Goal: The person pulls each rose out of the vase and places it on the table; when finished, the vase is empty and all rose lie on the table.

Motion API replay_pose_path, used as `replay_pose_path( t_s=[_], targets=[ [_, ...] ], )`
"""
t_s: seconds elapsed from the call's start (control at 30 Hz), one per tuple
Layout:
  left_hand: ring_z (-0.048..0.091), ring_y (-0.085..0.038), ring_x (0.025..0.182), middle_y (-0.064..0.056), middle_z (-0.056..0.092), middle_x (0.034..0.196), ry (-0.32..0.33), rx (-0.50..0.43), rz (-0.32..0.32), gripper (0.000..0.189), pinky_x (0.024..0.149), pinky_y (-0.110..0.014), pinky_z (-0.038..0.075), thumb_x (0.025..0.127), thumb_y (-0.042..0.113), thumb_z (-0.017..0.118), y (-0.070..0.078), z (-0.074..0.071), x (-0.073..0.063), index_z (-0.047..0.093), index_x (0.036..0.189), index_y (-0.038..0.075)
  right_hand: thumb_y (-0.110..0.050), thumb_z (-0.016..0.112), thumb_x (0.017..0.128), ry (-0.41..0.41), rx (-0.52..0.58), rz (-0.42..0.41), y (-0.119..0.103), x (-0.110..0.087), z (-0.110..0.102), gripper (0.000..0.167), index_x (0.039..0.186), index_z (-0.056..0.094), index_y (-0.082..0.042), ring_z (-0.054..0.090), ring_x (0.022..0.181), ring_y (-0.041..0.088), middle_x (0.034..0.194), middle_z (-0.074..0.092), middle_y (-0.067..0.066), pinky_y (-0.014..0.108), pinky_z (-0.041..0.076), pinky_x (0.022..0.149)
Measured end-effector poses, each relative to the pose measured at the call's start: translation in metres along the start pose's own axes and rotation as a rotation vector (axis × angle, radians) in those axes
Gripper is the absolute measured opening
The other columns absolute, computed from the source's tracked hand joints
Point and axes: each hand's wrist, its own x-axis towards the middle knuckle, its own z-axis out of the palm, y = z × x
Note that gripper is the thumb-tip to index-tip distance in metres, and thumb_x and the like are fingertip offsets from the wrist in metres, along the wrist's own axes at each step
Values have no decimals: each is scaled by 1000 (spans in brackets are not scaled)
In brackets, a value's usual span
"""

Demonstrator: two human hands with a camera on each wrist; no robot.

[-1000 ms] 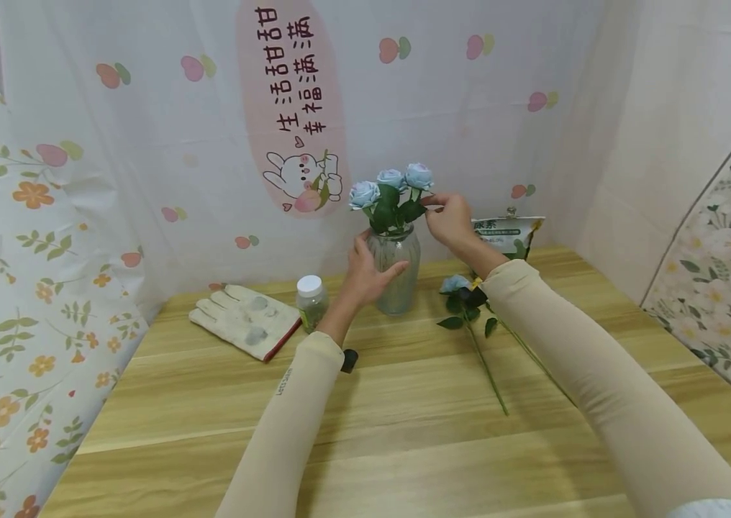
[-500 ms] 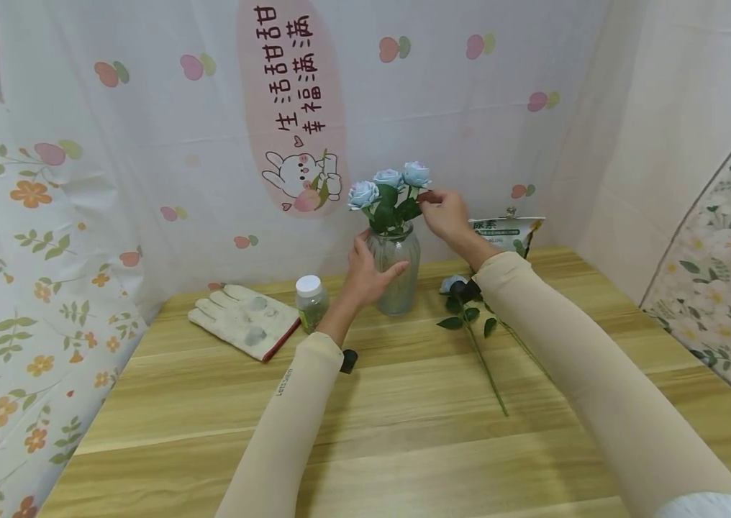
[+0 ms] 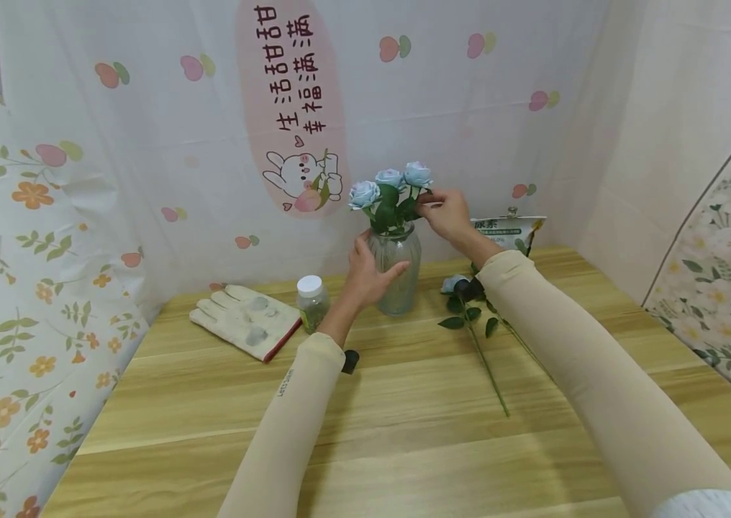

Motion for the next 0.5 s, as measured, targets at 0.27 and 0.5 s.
replay_pose_path(
  t_s=[0.27, 0.5],
  targets=[
    [24, -39, 142, -23, 24, 152, -3, 1, 10, 96, 112, -54, 29, 88, 46, 74, 0, -1, 0, 13, 152, 8, -12, 65, 94, -60, 50, -19, -1, 1, -1, 28, 116, 69, 6, 60, 116, 34, 125, 62, 21, 46, 47, 95],
    [23, -40, 142, -24, 24, 152, 3, 5, 7, 97, 112, -54, 29, 87, 47, 74, -1, 0, 1, 13, 152, 8, -10, 67, 93, -121, 25, -27, -3, 3, 1, 26, 112, 69, 8, 58, 120, 35, 124, 62, 21, 47, 47, 97]
  ],
)
